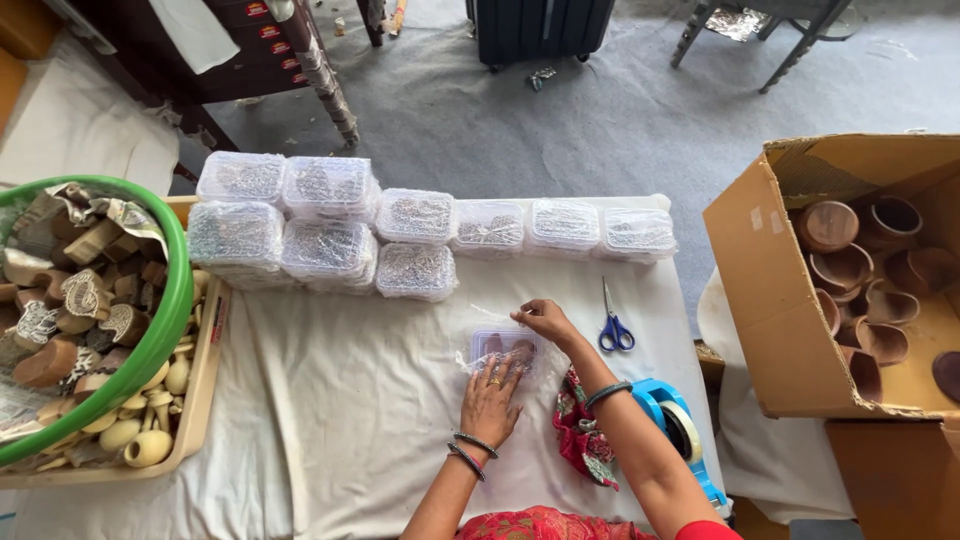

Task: The person wraps small plastic containers with bubble wrap and secures them with clear packing tape. They place the wrapped containers on a table alongside other wrapped items. The person uses scissors to cut the bubble wrap and a tape dispenser to apply tape.

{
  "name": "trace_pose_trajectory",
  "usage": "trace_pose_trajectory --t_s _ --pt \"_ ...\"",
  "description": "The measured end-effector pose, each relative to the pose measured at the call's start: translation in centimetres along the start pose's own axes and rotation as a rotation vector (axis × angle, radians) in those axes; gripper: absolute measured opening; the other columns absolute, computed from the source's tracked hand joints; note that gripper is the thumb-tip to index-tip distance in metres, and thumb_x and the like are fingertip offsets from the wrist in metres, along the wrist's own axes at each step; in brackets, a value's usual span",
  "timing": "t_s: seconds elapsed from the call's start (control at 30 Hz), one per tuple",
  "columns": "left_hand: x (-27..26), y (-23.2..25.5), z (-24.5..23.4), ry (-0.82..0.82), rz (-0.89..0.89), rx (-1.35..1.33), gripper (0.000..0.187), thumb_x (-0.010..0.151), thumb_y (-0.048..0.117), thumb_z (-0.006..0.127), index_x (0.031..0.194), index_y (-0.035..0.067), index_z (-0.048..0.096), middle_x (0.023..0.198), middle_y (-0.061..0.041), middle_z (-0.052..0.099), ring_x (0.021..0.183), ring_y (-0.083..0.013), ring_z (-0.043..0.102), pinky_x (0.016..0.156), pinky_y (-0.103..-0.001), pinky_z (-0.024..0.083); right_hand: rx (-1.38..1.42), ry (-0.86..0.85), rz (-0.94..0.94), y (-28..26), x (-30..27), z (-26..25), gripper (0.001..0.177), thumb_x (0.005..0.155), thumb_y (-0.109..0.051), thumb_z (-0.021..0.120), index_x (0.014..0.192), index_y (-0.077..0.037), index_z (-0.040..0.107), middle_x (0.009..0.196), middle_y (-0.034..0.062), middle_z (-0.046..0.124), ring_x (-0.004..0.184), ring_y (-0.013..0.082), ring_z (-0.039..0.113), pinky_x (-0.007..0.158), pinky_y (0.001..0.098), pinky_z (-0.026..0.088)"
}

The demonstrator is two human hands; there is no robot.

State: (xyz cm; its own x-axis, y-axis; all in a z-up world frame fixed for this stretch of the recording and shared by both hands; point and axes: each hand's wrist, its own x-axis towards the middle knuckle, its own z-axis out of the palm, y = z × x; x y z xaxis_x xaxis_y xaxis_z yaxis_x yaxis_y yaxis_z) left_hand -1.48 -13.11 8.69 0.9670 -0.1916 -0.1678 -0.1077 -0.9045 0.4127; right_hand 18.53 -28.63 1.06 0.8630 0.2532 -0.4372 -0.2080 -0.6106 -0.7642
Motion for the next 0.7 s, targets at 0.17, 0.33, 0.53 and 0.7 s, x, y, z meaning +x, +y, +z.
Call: trace_pose_trajectory --t_s 0.17,0.33,0.53,0.7 --pt "0.1 0.0 0.5 0.001 -0.009 0.011 0.071 0.089 0.029 0.071 0.153 0.021 0.043 0.164 -0.003 0.031 0.153 -0.0278 0.021 0.122 -0.05 0.019 -0.039 -0.131 -0.144 -1.2 -2.8 0.2 0.04 0.084 -0.023 0.077 0.116 0.0 0.072 0.091 0.0162 0.07 0.078 0.0297 0.072 0.075 0.0452 0.057" --pt "0.5 0.1 0.7 -0.023 -0.017 0.033 0.074 0.087 0.024 0.072 0.155 0.022 0.041 0.165 -0.002 0.03 0.153 -0.0277 0.021 0.122 -0.049 0.02 -0.578 0.213 -0.542 -1.4 -7.5 1.9 0.015 0.089 -0.017 0.071 0.099 -0.009 0.078 0.093 0.0083 0.066 0.091 0.03 0.062 0.081 0.0436 0.05" --pt "1.0 0.4 0.8 -0.03 -0.031 0.069 0.08 0.086 0.023 0.073 0.158 0.023 0.036 0.165 0.0 0.028 0.153 -0.0268 0.021 0.122 -0.05 0.021 -0.647 0.365 -0.647 -2.4 -9.5 2.1 0.021 0.086 -0.015 0.067 0.104 -0.009 0.075 0.099 0.0062 0.065 0.094 0.026 0.059 0.078 0.0405 0.045" --pt "1.1 0.3 0.5 -0.062 -0.043 0.073 0.081 0.086 0.024 0.072 0.158 0.022 0.035 0.166 -0.001 0.027 0.154 -0.0264 0.018 0.122 -0.05 0.02 -0.449 0.313 -0.502 -4.2 -7.7 1.8 0.024 0.092 -0.034 0.068 0.093 -0.012 0.077 0.102 0.0053 0.068 0.093 0.0245 0.064 0.079 0.0416 0.047"
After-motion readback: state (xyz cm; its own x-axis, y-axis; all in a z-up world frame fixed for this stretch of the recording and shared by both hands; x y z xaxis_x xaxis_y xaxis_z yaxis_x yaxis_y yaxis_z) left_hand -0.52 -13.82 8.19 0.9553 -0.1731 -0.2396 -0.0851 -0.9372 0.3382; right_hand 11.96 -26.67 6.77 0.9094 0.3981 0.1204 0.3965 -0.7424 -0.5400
